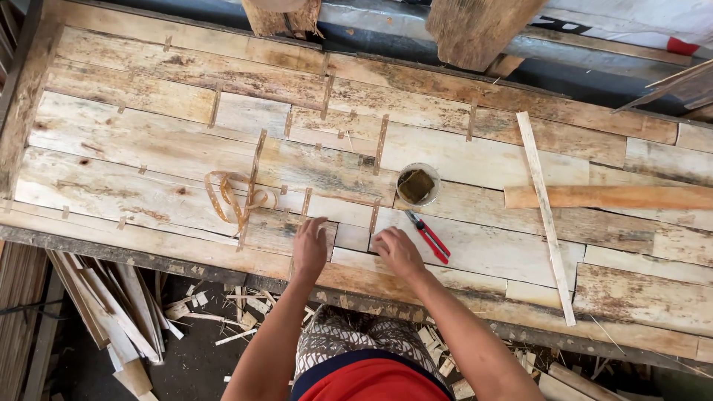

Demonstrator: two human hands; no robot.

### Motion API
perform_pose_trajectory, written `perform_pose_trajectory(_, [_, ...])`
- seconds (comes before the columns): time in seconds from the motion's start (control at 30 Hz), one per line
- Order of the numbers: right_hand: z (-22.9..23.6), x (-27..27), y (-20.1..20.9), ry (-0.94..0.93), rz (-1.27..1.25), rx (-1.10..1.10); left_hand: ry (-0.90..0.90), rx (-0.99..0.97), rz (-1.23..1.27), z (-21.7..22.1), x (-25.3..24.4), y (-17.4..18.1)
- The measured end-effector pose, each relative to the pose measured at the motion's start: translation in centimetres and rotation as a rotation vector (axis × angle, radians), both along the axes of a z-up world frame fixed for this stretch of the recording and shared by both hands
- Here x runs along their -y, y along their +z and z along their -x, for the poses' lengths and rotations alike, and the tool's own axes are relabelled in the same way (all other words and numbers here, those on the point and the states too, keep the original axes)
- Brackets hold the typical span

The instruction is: Assembling and gluing small pieces of wood onto a larger panel to create a decorative surface.

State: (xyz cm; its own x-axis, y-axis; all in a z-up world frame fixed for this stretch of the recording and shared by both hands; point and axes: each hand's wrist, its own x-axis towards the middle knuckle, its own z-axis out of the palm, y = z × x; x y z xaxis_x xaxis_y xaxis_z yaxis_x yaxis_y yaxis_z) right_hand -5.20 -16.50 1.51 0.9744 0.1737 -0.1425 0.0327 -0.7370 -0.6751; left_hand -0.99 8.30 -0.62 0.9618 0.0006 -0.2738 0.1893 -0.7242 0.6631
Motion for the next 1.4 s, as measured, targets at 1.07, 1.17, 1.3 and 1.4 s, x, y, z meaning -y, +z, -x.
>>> perform_pose_trajectory(1.07, [-4.0, -10.4, 1.1, -0.092, -0.123, 0.023, 0.017, 0.363, -0.139, -1.8, -11.2, -2.0])
perform_pose_trajectory(1.17, [-5.4, -13.5, 1.6, -0.107, -0.176, 0.037, -0.002, 0.377, -0.19, -4.1, -13.4, -3.0])
perform_pose_trajectory(1.3, [-7.2, -17.8, 1.6, -0.082, -0.172, -0.089, -0.051, 0.132, -0.302, -6.8, -15.4, -2.1])
perform_pose_trajectory(1.4, [-8.4, -21.4, 3.9, -0.078, -0.193, -0.067, -0.183, 0.19, -0.186, -8.2, -16.8, -1.8])
